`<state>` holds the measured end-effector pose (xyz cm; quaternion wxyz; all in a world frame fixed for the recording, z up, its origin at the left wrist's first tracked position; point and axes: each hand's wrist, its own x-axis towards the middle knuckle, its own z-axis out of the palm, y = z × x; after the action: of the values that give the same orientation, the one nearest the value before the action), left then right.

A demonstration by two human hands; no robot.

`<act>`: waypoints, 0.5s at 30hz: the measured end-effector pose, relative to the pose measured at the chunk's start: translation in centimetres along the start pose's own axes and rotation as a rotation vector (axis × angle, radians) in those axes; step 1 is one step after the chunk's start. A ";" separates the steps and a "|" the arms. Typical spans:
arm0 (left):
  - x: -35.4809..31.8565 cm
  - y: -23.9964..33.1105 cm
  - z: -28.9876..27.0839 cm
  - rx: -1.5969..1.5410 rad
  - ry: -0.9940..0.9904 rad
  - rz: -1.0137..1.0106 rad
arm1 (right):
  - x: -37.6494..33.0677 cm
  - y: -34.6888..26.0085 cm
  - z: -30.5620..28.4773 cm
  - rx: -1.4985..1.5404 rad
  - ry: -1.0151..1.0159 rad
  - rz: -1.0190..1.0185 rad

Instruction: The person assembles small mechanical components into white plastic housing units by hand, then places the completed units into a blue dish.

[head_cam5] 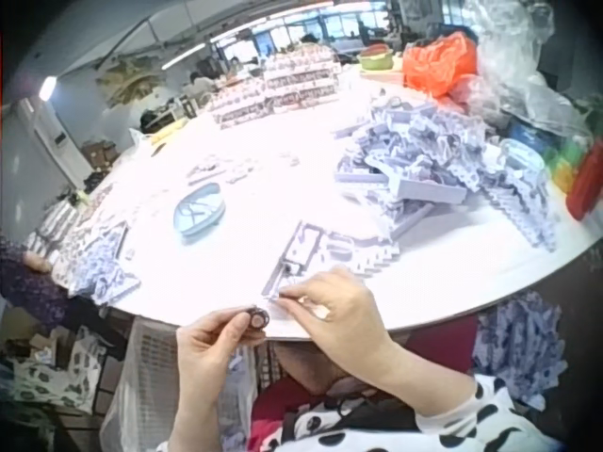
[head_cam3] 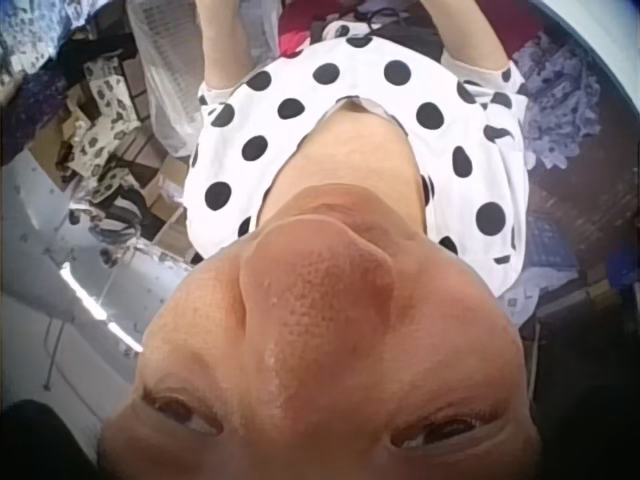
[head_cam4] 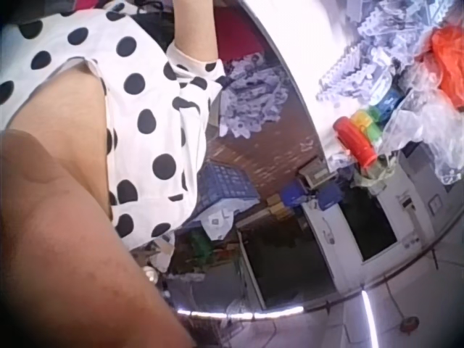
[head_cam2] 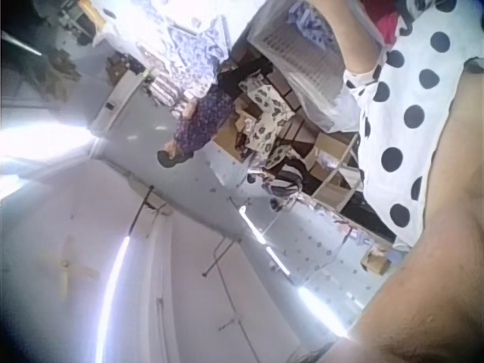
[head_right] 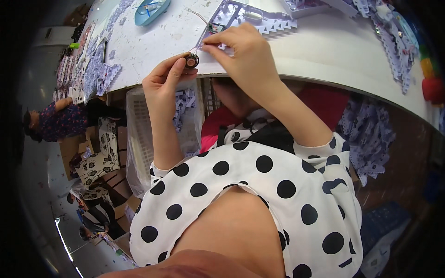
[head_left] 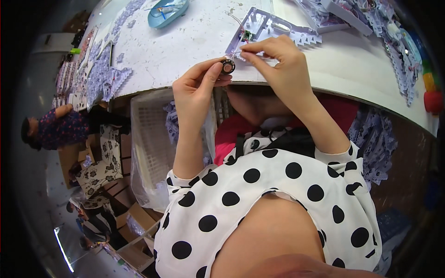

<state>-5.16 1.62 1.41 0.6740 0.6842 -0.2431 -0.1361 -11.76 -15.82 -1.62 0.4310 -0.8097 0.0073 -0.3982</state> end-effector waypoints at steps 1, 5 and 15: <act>0.2 0.0 0.1 0.011 0.006 -0.013 | 0.3 0.5 -0.1 -0.090 0.060 -0.037; 0.9 -0.7 0.3 0.050 0.035 0.047 | 1.4 1.5 -0.8 -0.215 0.150 -0.055; 5.4 -2.3 2.4 0.825 0.041 0.534 | 0.8 3.1 0.5 -0.347 -0.036 -0.181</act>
<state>-1.47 -3.28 -0.19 0.3626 0.8105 -0.4303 0.1625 -9.82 -17.68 -3.41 0.2475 -0.8762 -0.0046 -0.4135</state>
